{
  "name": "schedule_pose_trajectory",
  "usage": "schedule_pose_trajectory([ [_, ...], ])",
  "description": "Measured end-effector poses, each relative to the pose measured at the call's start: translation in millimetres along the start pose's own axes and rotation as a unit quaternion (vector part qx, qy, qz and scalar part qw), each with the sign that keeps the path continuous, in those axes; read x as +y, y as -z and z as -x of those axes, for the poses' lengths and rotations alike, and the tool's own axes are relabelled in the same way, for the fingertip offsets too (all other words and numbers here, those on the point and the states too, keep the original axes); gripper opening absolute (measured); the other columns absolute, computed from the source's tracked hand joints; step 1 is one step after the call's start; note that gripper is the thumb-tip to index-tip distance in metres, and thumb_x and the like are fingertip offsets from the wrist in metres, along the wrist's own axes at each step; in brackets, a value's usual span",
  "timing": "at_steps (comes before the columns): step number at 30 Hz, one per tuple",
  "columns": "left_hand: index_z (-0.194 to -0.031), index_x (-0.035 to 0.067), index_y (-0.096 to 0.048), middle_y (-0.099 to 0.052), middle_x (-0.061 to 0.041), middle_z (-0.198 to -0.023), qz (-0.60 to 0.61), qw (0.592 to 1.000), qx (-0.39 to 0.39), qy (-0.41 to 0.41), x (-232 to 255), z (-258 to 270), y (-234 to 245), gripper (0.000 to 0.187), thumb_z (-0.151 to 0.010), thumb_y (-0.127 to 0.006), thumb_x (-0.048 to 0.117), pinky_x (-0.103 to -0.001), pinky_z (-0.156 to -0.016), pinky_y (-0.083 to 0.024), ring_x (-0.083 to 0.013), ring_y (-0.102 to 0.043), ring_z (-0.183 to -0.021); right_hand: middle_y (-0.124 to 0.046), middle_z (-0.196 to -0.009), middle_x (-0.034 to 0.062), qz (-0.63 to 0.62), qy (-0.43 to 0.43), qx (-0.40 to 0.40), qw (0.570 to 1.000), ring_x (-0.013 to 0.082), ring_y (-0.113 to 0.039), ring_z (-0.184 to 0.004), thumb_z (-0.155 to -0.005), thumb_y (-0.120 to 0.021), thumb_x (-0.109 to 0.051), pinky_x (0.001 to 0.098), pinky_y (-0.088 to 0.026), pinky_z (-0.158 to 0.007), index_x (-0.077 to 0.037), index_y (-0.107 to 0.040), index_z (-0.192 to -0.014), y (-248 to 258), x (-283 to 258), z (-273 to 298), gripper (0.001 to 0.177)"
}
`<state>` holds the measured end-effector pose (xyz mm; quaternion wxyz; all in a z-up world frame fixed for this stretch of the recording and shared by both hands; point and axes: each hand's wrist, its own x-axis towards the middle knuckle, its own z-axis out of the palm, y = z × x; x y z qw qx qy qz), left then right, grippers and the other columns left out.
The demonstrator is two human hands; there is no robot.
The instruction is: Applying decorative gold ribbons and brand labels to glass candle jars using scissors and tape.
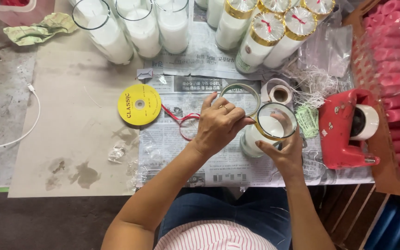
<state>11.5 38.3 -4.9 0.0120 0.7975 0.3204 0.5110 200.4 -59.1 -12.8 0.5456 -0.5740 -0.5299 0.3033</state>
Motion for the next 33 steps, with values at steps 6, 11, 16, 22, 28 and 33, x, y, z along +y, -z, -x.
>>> schedule_pose_trajectory([
  [6,-0.081,0.019,-0.06,-0.051,0.002,-0.068,0.031,0.999,0.011,0.014,2.0,3.8,-6.0,0.03,-0.09,-0.071,0.045,-0.05,-0.11,-0.039,-0.0187,-0.061,-0.083,-0.057,-0.135,0.0257,0.018,0.016,-0.03,0.999,0.032,-0.055,-0.131,-0.064,-0.091,-0.002,0.0482,-0.051,-0.103,0.004,-0.041,-0.146,16.0,6.0,-4.1,0.096],
  [11,-0.077,0.02,-0.059,-0.05,0.003,-0.067,0.016,0.999,0.028,-0.001,11.3,4.1,-3.1,0.032,-0.09,-0.071,0.047,-0.052,-0.112,-0.036,-0.0182,-0.061,-0.086,-0.058,-0.136,0.0247,-0.049,-0.02,-0.052,0.997,0.0282,-0.055,-0.128,-0.059,-0.092,0.002,0.0439,-0.055,-0.097,0.005,-0.04,-0.146,29.4,28.0,-5.6,0.101],
  [16,-0.075,0.02,-0.056,-0.048,0.002,-0.067,0.019,0.999,0.038,-0.007,21.3,6.3,-2.8,0.034,-0.091,-0.07,0.046,-0.051,-0.114,-0.034,-0.0182,-0.06,-0.087,-0.058,-0.133,0.0226,-0.066,-0.054,-0.066,0.994,0.0256,-0.054,-0.126,-0.06,-0.087,0.009,0.0444,-0.059,-0.093,0.006,-0.041,-0.147,31.2,11.1,1.3,0.098],
  [22,-0.074,0.019,-0.055,-0.048,0.002,-0.065,0.033,0.998,0.045,-0.004,28.3,3.0,1.3,0.033,-0.092,-0.072,0.041,-0.053,-0.114,-0.035,-0.0189,-0.063,-0.087,-0.05,-0.141,0.0232,-0.042,-0.05,0.098,0.993,0.0273,-0.052,-0.128,-0.061,-0.089,0.004,0.0388,-0.056,-0.1,-0.001,-0.019,-0.162,-8.6,-9.3,39.7,0.123],
  [28,-0.071,0.018,-0.054,-0.048,0.001,-0.064,0.017,0.999,0.041,-0.02,21.1,6.5,5.7,0.035,-0.091,-0.074,0.039,-0.054,-0.113,-0.036,-0.0199,-0.063,-0.085,-0.054,-0.136,0.0243,-0.034,-0.02,0.086,0.996,0.0341,-0.057,-0.128,-0.061,-0.087,0.007,0.0429,-0.056,-0.102,0.002,-0.031,-0.151,13.3,19.8,28.8,0.106],
  [33,-0.071,0.018,-0.054,-0.048,0.001,-0.062,0.024,0.999,0.04,-0.024,34.8,9.4,4.3,0.036,-0.094,-0.069,0.04,-0.057,-0.114,-0.035,-0.0205,-0.064,-0.086,-0.064,-0.137,0.0193,-0.07,-0.042,-0.077,0.994,0.0233,-0.058,-0.129,-0.052,-0.092,0.007,0.0358,-0.053,-0.099,0.0,-0.048,-0.147,47.9,25.9,-4.3,0.104],
])
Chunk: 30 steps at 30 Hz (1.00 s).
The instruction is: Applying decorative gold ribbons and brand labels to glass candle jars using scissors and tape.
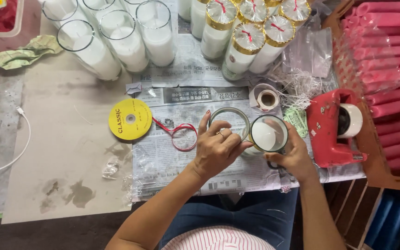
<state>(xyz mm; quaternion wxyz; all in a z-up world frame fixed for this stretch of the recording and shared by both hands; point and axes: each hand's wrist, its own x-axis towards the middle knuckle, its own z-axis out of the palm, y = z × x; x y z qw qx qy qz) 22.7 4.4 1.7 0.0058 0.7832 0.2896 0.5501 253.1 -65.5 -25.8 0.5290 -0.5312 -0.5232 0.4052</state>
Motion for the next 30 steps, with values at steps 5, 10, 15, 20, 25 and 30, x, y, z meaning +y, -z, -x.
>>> schedule_pose_trajectory([
  [5,-0.07,0.017,-0.053,-0.047,0.001,-0.062,0.007,1.0,0.005,0.008,9.8,2.5,-3.0,0.037,-0.095,-0.069,0.038,-0.059,-0.112,-0.036,-0.0204,-0.064,-0.084,-0.046,-0.152,0.0208,-0.014,-0.032,0.016,0.999,0.0252,-0.048,-0.134,-0.057,-0.084,0.013,0.0387,-0.05,-0.103,-0.003,-0.026,-0.159,-16.3,-15.2,15.3,0.119],
  [10,-0.069,0.016,-0.054,-0.048,0.001,-0.061,0.015,1.0,-0.004,0.003,9.3,1.0,-3.3,0.036,-0.093,-0.07,0.037,-0.059,-0.112,-0.036,-0.0207,-0.064,-0.082,-0.037,-0.154,0.0257,0.043,0.048,0.22,0.973,0.0296,-0.041,-0.14,-0.065,-0.09,-0.005,0.042,-0.038,-0.119,0.002,-0.014,-0.161,-83.9,-12.0,38.2,0.123],
  [15,-0.07,0.016,-0.056,-0.047,0.001,-0.06,0.009,1.0,0.003,-0.006,8.0,-0.5,-2.8,0.035,-0.095,-0.069,0.036,-0.06,-0.111,-0.037,-0.0193,-0.063,-0.076,-0.041,-0.146,0.0213,0.083,0.095,0.316,0.94,0.0247,-0.043,-0.14,-0.077,-0.092,-0.018,0.0402,-0.038,-0.12,-0.006,-0.021,-0.161,-111.0,-11.7,14.8,0.111],
  [20,-0.07,0.014,-0.054,-0.046,-0.001,-0.058,0.002,0.999,-0.009,-0.041,-2.5,1.1,0.4,0.036,-0.096,-0.067,0.035,-0.056,-0.109,-0.042,-0.0197,-0.059,-0.065,-0.044,-0.14,0.0212,0.151,0.131,0.306,0.931,0.0311,-0.05,-0.134,-0.068,-0.097,-0.016,0.0448,-0.042,-0.116,0.001,-0.028,-0.156,-94.9,-1.9,10.9,0.114],
  [25,-0.073,0.019,-0.061,-0.052,0.003,-0.062,-0.042,0.991,-0.052,-0.119,-57.9,-18.1,15.0,0.026,-0.089,-0.076,0.033,-0.056,-0.114,-0.033,-0.0169,-0.06,-0.072,-0.051,-0.131,0.0246,0.168,0.144,0.275,0.936,0.0332,-0.056,-0.127,-0.069,-0.096,-0.004,0.0476,-0.045,-0.109,0.004,-0.027,-0.153,-89.9,-14.5,17.7,0.109],
  [30,-0.075,0.019,-0.061,-0.053,0.005,-0.065,-0.029,0.994,-0.025,-0.104,-63.6,-31.0,-1.2,0.029,-0.086,-0.077,0.041,-0.054,-0.114,-0.033,-0.0153,-0.06,-0.081,-0.058,-0.13,0.0272,0.139,0.146,0.204,0.958,0.0347,-0.059,-0.126,-0.064,-0.096,-0.007,0.0463,-0.046,-0.108,0.007,-0.034,-0.149,-71.1,-13.9,19.7,0.107],
])
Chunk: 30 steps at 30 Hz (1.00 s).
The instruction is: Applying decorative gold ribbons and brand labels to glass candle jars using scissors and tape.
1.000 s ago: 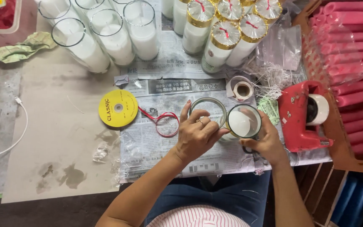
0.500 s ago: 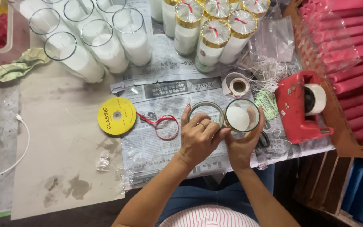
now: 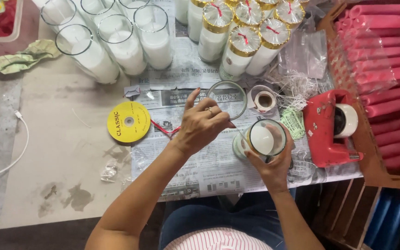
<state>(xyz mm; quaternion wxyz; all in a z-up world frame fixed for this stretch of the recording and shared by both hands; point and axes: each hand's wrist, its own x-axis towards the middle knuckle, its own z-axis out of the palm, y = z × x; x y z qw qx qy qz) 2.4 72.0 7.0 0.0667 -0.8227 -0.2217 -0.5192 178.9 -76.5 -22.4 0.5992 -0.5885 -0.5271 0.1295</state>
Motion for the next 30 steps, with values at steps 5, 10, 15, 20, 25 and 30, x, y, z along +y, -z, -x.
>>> schedule_pose_trajectory([
  [5,-0.078,0.02,-0.063,-0.056,0.005,-0.067,0.043,0.998,-0.024,0.033,10.6,4.3,-16.0,0.028,-0.086,-0.074,0.045,-0.054,-0.116,-0.03,-0.015,-0.062,-0.086,-0.058,-0.13,0.0285,-0.031,-0.005,-0.074,0.997,0.0363,-0.058,-0.126,-0.059,-0.096,-0.008,0.0503,-0.046,-0.106,0.009,-0.038,-0.148,19.4,6.7,-8.6,0.108],
  [10,-0.081,0.019,-0.065,-0.058,0.003,-0.07,0.088,0.994,-0.033,0.06,20.1,2.2,-17.9,0.027,-0.086,-0.076,0.043,-0.055,-0.117,-0.028,-0.0168,-0.064,-0.089,-0.06,-0.13,0.0268,-0.04,-0.04,-0.147,0.988,0.035,-0.06,-0.124,-0.05,-0.098,-0.011,0.0503,-0.049,-0.102,0.008,-0.042,-0.148,38.0,12.1,-26.8,0.114],
  [15,-0.081,0.02,-0.064,-0.056,0.004,-0.069,0.086,0.994,-0.042,0.052,25.8,1.3,-18.2,0.027,-0.091,-0.071,0.045,-0.056,-0.117,-0.03,-0.0154,-0.064,-0.09,-0.06,-0.128,0.021,-0.066,-0.093,-0.237,0.965,0.0287,-0.062,-0.116,-0.047,-0.098,-0.007,0.0472,-0.053,-0.094,0.002,-0.044,-0.15,58.1,31.1,-41.8,0.117],
  [20,-0.077,0.019,-0.062,-0.056,0.003,-0.067,0.086,0.993,-0.062,0.055,43.5,-1.2,-0.2,0.029,-0.091,-0.071,0.043,-0.058,-0.115,-0.033,-0.0175,-0.064,-0.09,-0.063,-0.133,0.0197,-0.106,-0.117,-0.3,0.941,0.0242,-0.06,-0.12,-0.048,-0.099,-0.007,0.0436,-0.053,-0.095,-0.001,-0.047,-0.15,67.3,44.9,-54.1,0.114],
  [25,-0.076,0.017,-0.059,-0.053,0.0,-0.067,0.081,0.992,-0.075,0.063,68.8,2.0,22.0,0.031,-0.097,-0.067,0.037,-0.06,-0.112,-0.035,-0.0203,-0.065,-0.09,-0.061,-0.141,0.0235,-0.201,-0.14,-0.379,0.893,0.0278,-0.059,-0.124,-0.059,-0.091,-0.003,0.0468,-0.054,-0.094,-0.001,-0.048,-0.147,66.7,31.6,-66.5,0.098],
  [30,-0.072,0.016,-0.058,-0.05,0.001,-0.062,0.079,0.991,-0.066,0.083,72.3,0.7,22.9,0.032,-0.095,-0.07,0.034,-0.061,-0.113,-0.034,-0.0208,-0.066,-0.087,-0.036,-0.159,0.0277,-0.136,-0.138,-0.183,0.964,0.0368,-0.039,-0.144,-0.051,-0.094,-0.005,0.0429,-0.037,-0.115,0.0,-0.018,-0.162,54.3,16.0,-13.1,0.134],
])
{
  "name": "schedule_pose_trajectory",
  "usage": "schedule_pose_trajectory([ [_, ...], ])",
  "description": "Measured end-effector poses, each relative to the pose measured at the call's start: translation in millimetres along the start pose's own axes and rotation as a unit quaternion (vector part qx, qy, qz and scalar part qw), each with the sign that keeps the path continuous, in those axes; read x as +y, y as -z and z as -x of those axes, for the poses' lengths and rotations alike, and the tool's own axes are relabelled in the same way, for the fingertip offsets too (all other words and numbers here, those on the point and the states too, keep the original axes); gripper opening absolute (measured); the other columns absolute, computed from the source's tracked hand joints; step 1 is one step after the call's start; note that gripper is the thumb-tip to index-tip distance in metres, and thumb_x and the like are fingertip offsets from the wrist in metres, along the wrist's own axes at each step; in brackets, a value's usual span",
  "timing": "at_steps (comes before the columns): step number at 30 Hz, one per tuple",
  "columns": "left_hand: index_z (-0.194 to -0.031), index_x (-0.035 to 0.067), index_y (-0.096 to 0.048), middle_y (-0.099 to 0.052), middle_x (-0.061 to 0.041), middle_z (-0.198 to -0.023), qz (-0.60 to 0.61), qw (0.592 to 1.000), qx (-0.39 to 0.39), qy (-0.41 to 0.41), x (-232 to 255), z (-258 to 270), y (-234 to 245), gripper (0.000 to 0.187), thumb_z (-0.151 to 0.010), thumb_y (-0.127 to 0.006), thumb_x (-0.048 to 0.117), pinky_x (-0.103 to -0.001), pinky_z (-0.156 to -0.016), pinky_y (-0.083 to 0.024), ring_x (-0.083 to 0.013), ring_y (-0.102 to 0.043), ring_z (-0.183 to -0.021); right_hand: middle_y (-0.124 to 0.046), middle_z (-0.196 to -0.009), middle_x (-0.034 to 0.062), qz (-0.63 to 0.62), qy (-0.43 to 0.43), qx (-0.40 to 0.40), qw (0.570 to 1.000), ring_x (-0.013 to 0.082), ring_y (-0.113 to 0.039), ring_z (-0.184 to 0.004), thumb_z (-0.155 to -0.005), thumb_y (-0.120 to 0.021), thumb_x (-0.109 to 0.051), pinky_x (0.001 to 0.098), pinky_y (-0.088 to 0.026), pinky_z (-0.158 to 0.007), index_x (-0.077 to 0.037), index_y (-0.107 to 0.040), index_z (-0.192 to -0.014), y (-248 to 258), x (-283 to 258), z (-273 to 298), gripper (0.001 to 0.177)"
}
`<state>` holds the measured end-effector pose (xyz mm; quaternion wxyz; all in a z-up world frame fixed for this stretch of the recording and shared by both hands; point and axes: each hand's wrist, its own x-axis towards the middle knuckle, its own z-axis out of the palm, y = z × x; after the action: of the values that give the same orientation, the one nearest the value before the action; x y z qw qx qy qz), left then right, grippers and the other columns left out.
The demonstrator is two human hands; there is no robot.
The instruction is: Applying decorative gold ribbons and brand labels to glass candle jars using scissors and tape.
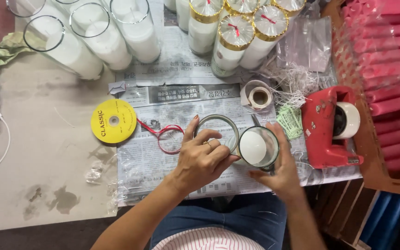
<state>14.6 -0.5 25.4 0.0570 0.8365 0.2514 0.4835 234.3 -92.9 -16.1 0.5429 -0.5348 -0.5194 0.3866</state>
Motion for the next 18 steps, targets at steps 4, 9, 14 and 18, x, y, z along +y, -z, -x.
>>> schedule_pose_trajectory([
  [4,-0.072,0.012,-0.056,-0.054,0.001,-0.066,0.002,0.997,-0.077,-0.016,0.0,-4.1,10.1,0.037,-0.103,-0.066,0.03,-0.059,-0.115,-0.03,-0.0228,-0.066,-0.089,-0.034,-0.161,0.0248,-0.027,-0.08,0.168,0.982,0.0297,-0.036,-0.149,-0.062,-0.086,-0.002,0.0372,-0.032,-0.121,-0.005,-0.019,-0.158,-66.4,-32.4,15.2,0.117],
  [9,-0.07,0.013,-0.057,-0.049,-0.001,-0.06,-0.023,0.999,0.018,-0.017,5.5,3.0,1.1,0.034,-0.097,-0.067,0.03,-0.062,-0.111,-0.037,-0.0216,-0.064,-0.078,-0.052,-0.14,0.0224,0.137,0.08,0.238,0.958,0.0293,-0.055,-0.132,-0.067,-0.095,-0.018,0.041,-0.043,-0.116,0.002,-0.027,-0.157,-78.8,-3.9,5.5,0.114],
  [14,-0.071,0.014,-0.057,-0.051,-0.001,-0.061,-0.046,0.998,0.017,-0.043,-10.1,7.6,6.2,0.034,-0.096,-0.069,0.032,-0.059,-0.112,-0.037,-0.0199,-0.062,-0.073,-0.054,-0.133,0.0242,0.148,0.107,0.219,0.958,0.033,-0.059,-0.126,-0.065,-0.096,-0.012,0.0432,-0.046,-0.113,0.007,-0.032,-0.151,-70.6,1.6,3.3,0.109],
  [18,-0.071,0.018,-0.061,-0.054,0.003,-0.062,-0.096,0.989,-0.01,-0.109,-71.5,4.7,17.8,0.029,-0.086,-0.081,0.035,-0.055,-0.113,-0.036,-0.017,-0.063,-0.074,-0.057,-0.131,0.0239,0.163,0.111,0.202,0.959,0.0329,-0.06,-0.126,-0.063,-0.097,-0.012,0.0429,-0.047,-0.11,0.007,-0.033,-0.15,-66.0,2.3,5.6,0.11],
])
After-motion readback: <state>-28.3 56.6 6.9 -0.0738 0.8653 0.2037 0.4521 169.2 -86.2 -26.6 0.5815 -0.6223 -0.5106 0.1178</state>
